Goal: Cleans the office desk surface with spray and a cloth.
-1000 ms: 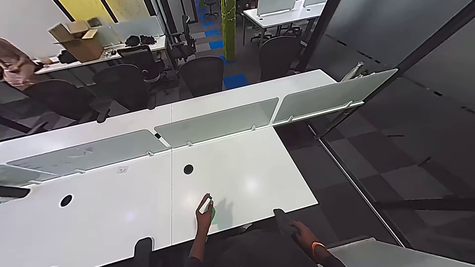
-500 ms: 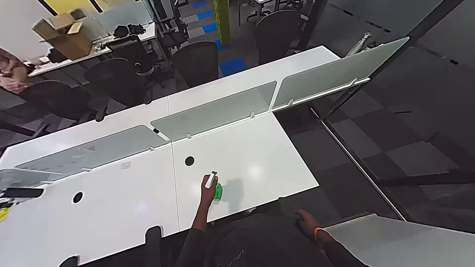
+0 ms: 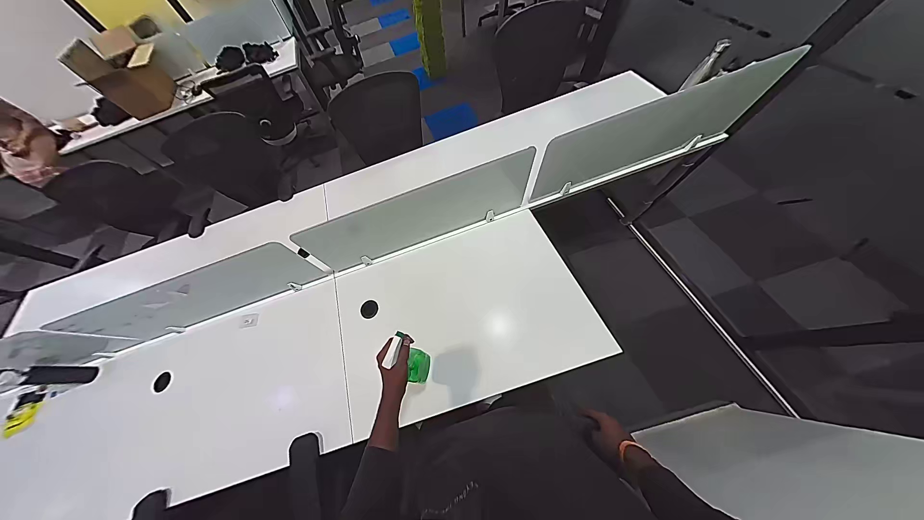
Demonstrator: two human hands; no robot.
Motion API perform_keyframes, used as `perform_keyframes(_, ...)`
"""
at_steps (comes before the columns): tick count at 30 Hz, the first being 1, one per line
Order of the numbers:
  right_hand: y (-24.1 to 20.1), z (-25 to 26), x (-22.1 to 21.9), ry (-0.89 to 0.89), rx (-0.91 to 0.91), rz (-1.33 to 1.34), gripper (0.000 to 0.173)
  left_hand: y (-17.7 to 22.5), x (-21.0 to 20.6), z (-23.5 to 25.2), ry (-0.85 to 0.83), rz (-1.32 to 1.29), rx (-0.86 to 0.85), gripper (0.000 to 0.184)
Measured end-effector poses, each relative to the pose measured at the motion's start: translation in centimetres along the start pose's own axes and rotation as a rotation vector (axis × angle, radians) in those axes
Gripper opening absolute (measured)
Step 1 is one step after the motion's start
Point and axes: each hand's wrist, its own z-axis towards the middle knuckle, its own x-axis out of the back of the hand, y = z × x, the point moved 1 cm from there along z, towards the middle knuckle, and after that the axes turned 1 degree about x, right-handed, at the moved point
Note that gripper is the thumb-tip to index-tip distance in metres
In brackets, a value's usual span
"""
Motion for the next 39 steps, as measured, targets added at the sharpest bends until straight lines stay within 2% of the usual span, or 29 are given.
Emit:
perform_keyframes(5,-0.6,0.7,0.3,-0.011,-0.001,-0.024,0.047,0.3,3.3,-0.5,0.107,-0.069,0.007,0.018)
perform_keyframes(12,-1.7,1.5,0.2,-0.031,0.053,-0.047,0.046,0.2,5.8,-4.3,0.118,-0.065,0.066,0.016)
perform_keyframes(16,-1.5,2.7,-0.3,-0.052,0.096,-0.050,0.049,0.8,5.1,-6.9,0.028,-0.052,0.076,0.014)
perform_keyframes(21,-2.6,2.7,-0.7,-0.062,0.091,-0.044,0.048,3.0,1.5,-9.0,-0.180,-0.057,0.081,0.011)
perform_keyframes(24,-3.4,2.1,-0.9,-0.043,0.089,-0.036,0.048,4.3,-0.1,-9.2,-0.339,-0.073,0.002,0.016)
perform_keyframes(27,-3.8,1.7,-1.5,-0.020,0.098,-0.027,0.046,4.6,0.4,-8.9,-0.422,0.057,-0.079,0.024)
perform_keyframes(30,-3.9,1.0,-2.7,-0.006,0.086,-0.014,0.048,3.1,4.1,-8.6,-0.423,0.254,-0.044,0.026)
perform_keyframes(33,-4.2,0.2,-4.4,-0.011,0.041,-0.014,0.048,1.6,9.9,-8.4,-0.429,0.351,-0.033,0.023)
perform_keyframes(36,-5.3,-1.0,-6.3,-0.035,0.022,-0.062,0.048,1.4,16.4,-8.9,-0.371,0.325,-0.064,0.020)
perform_keyframes(39,-7.1,-2.3,-8.2,-0.047,0.027,-0.089,0.048,2.9,22.4,-9.4,-0.194,0.155,-0.050,0.023)
